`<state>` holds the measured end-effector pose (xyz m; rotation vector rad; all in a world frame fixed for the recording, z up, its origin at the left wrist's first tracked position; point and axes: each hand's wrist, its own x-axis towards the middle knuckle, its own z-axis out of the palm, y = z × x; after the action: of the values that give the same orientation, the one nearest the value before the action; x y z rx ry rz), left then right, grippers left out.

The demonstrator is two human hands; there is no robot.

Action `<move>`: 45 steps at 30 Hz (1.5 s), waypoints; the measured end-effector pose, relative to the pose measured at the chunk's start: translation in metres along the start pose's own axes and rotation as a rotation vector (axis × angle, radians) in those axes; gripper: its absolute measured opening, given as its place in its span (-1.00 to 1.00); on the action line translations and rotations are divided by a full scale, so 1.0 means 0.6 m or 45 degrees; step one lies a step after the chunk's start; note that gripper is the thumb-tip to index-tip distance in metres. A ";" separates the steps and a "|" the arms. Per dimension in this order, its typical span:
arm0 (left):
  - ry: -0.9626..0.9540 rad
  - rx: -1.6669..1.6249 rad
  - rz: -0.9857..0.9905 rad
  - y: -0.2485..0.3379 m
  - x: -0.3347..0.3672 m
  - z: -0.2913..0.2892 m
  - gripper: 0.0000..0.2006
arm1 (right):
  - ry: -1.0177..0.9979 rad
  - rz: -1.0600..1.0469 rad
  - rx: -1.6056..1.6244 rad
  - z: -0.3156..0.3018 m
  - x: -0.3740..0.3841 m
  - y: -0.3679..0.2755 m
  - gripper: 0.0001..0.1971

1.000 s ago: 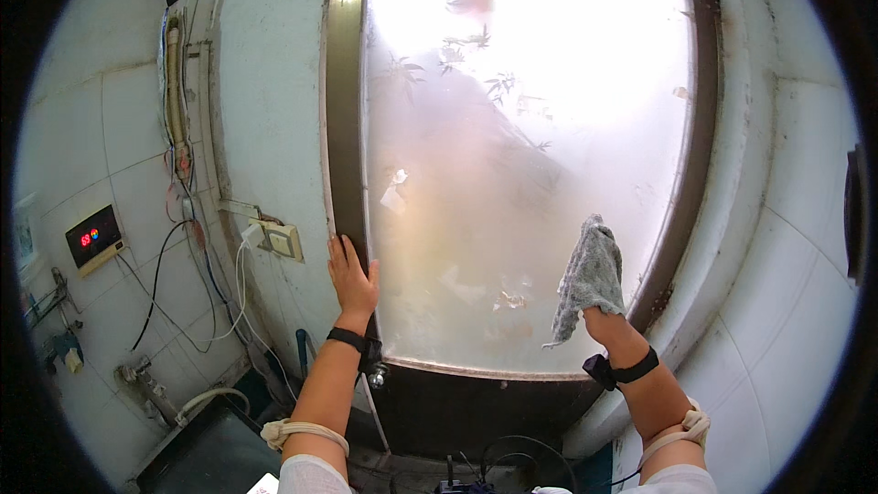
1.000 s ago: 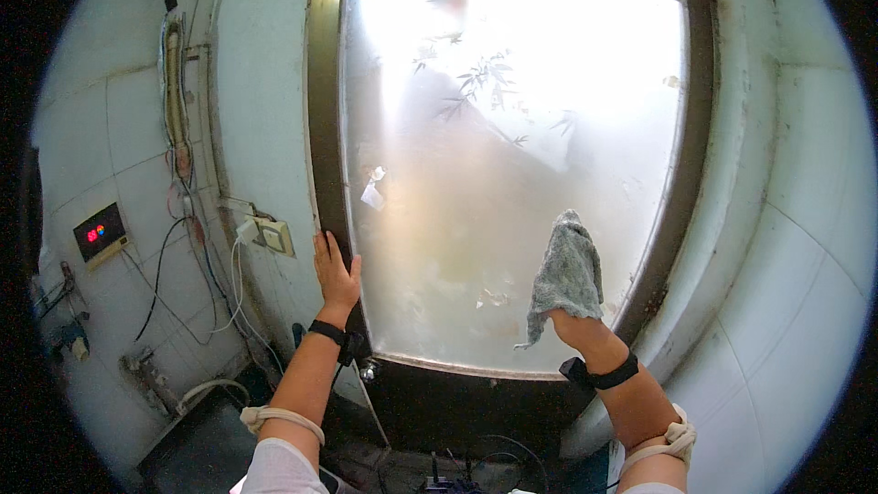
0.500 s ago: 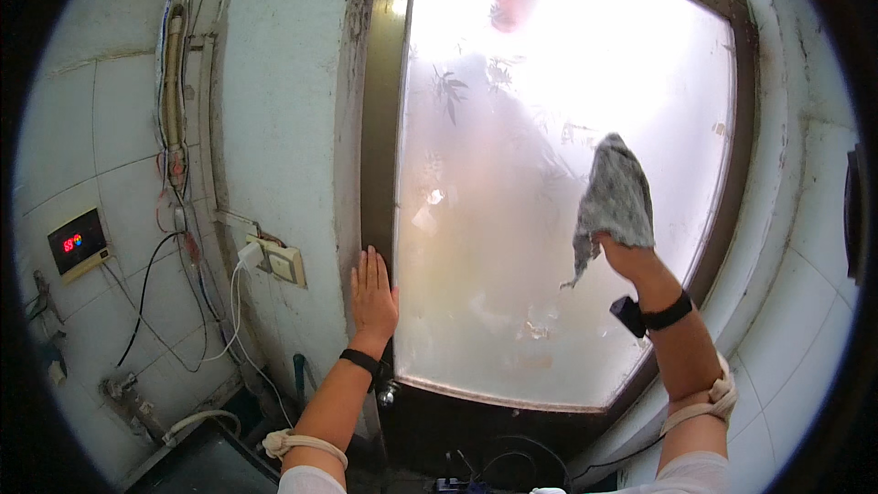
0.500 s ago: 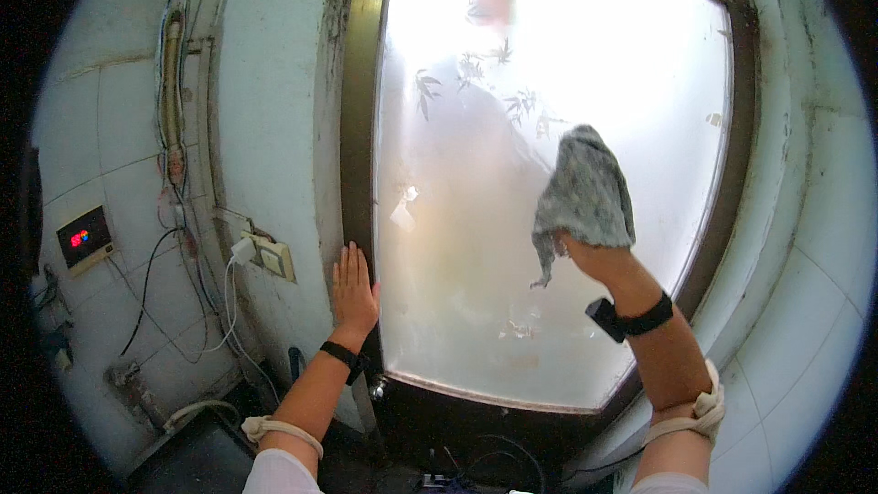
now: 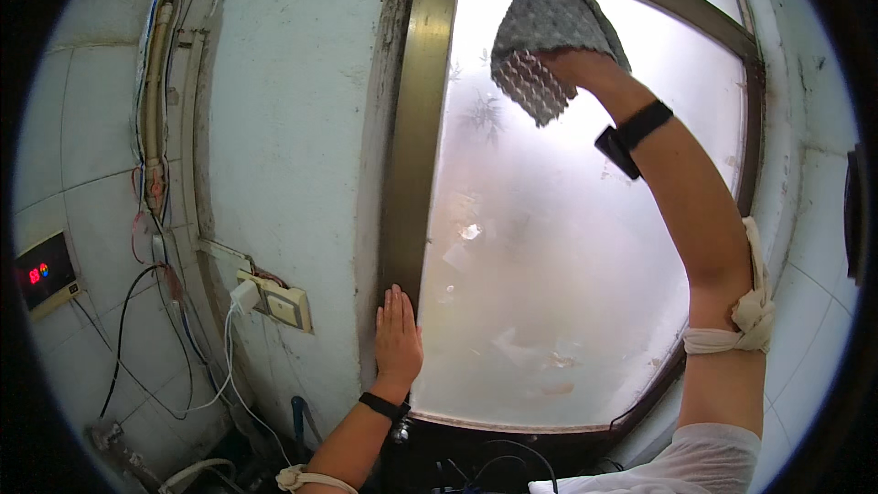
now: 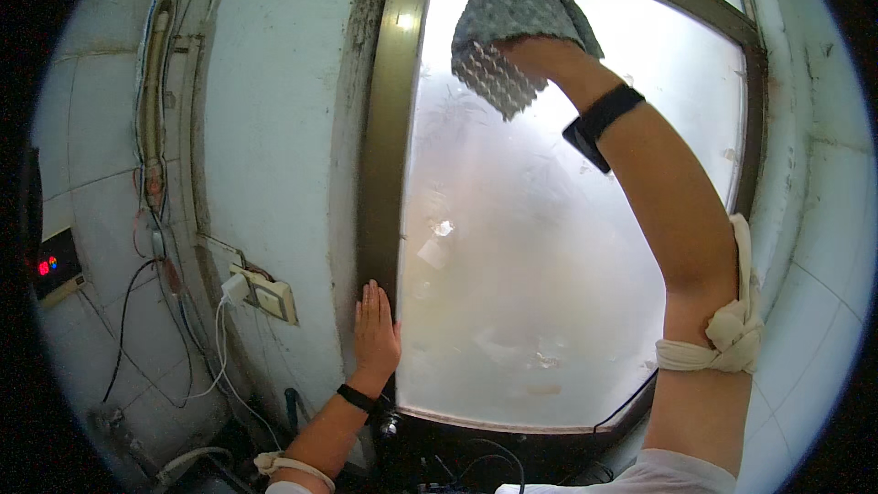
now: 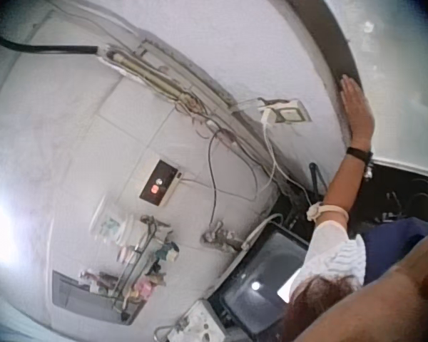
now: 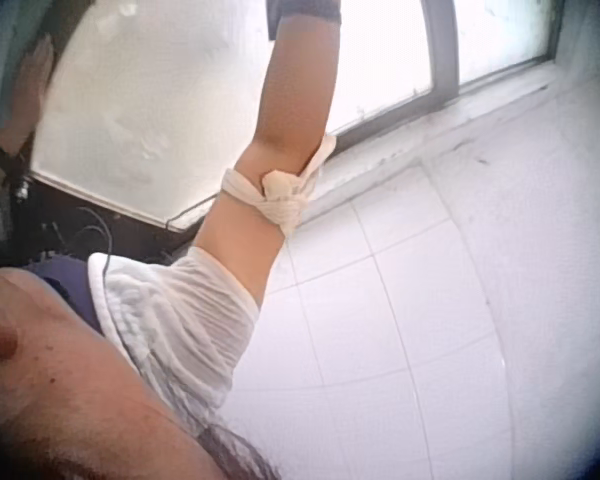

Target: The person wipes the glass pane and frame of a door with a cloth, then rinses the cloth in a sink.

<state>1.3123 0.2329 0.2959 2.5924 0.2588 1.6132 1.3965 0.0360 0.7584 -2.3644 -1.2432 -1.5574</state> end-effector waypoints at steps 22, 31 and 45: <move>-0.109 -0.137 0.060 -0.023 0.002 0.005 -0.32 | -0.196 0.023 -0.041 0.069 0.284 -0.079 -0.36; -0.065 -0.175 0.067 -0.019 0.008 0.012 -0.24 | -0.402 -0.399 0.026 0.128 0.048 -0.166 -0.40; -0.057 -0.170 0.078 -0.014 0.001 -0.001 -0.28 | -0.085 -0.655 -0.028 0.042 -0.078 -0.167 -0.45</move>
<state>1.3110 0.2411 0.2953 2.5553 0.0666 1.5325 1.3434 0.0876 0.6721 -2.2354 -1.9780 -1.6147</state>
